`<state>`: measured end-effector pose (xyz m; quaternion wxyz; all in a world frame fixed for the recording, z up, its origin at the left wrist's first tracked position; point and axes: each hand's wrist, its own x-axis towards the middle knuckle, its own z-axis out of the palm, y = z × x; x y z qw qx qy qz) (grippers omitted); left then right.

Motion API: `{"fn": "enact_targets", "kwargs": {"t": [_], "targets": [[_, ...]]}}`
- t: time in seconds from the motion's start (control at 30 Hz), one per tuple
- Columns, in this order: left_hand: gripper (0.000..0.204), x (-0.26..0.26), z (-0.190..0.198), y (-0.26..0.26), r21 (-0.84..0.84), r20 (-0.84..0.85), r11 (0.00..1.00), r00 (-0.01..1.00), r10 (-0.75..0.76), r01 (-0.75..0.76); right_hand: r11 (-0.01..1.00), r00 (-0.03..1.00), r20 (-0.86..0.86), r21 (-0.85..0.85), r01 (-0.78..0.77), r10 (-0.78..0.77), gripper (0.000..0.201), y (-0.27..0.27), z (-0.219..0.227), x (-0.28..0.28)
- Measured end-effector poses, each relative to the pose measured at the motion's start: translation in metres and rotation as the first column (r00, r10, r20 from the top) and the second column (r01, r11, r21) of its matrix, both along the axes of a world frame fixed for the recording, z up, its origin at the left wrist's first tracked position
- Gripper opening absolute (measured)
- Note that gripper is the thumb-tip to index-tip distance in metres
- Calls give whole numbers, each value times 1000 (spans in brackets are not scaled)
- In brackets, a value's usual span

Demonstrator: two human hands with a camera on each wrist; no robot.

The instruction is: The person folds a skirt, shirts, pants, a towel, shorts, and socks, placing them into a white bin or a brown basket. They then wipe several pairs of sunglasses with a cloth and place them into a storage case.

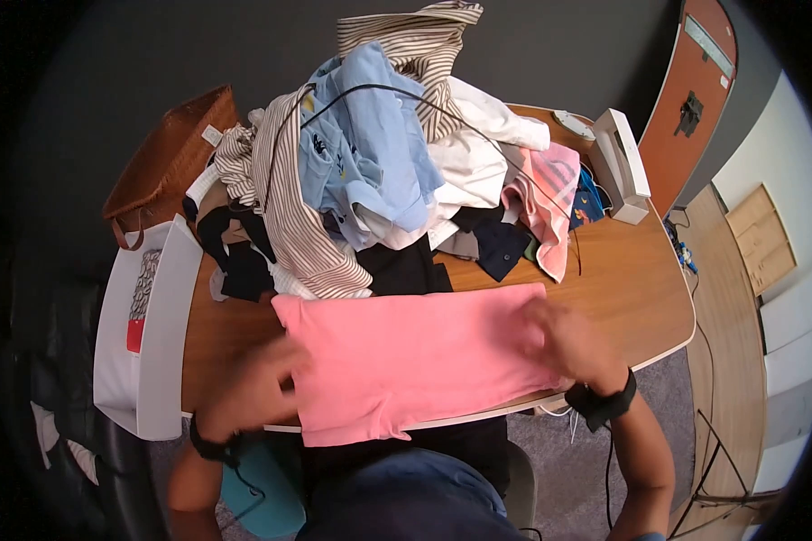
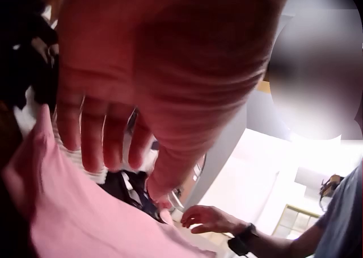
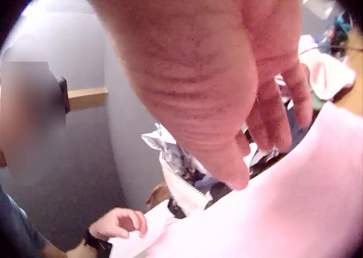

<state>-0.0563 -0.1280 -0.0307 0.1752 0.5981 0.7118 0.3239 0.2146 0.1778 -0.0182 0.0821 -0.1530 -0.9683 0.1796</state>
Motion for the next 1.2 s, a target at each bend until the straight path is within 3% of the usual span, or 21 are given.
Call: {"fn": "enact_targets", "kwargs": {"t": [0.03,0.13,0.2,0.33,0.43,0.5,0.63,0.77,0.93,1.07,1.2], "targets": [[28,9,-7,-7,-76,12,982,985,-173,174,980,984,168,-198,-20,54,28,-7,2,5],[31,39,-20,-18,-84,-86,979,977,-194,187,980,968,198,-158,-121,151,27,-24,-8,8],[32,48,-23,-21,-209,-330,972,928,-170,104,981,970,171,-125,-151,171,27,-25,-16,11],[26,48,-31,-24,-167,-395,976,898,-193,137,979,970,133,-6,-204,203,28,-22,-25,14],[19,40,-33,-27,-49,-320,986,932,-169,162,979,973,115,8,-203,201,26,-23,-27,14],[15,42,-19,-25,89,-289,993,956,-43,72,978,973,103,11,-209,207,24,-27,-21,12],[18,43,2,-24,123,-227,992,974,14,15,977,978,73,71,-200,195,22,-32,-22,13],[24,46,15,-25,129,-225,988,973,-58,89,968,977,72,139,-209,201,23,-31,-29,16],[27,47,34,-32,116,-258,973,952,-166,201,988,993,-42,-106,-111,107,22,-26,-8,23],[25,50,31,-39,-4,-114,967,961,-252,253,983,985,-47,-72,-168,165,23,-18,4,31],[29,40,21,-36,-141,123,914,923,-364,380,972,961,155,-80,-220,231,32,-18,-3,34]]}}
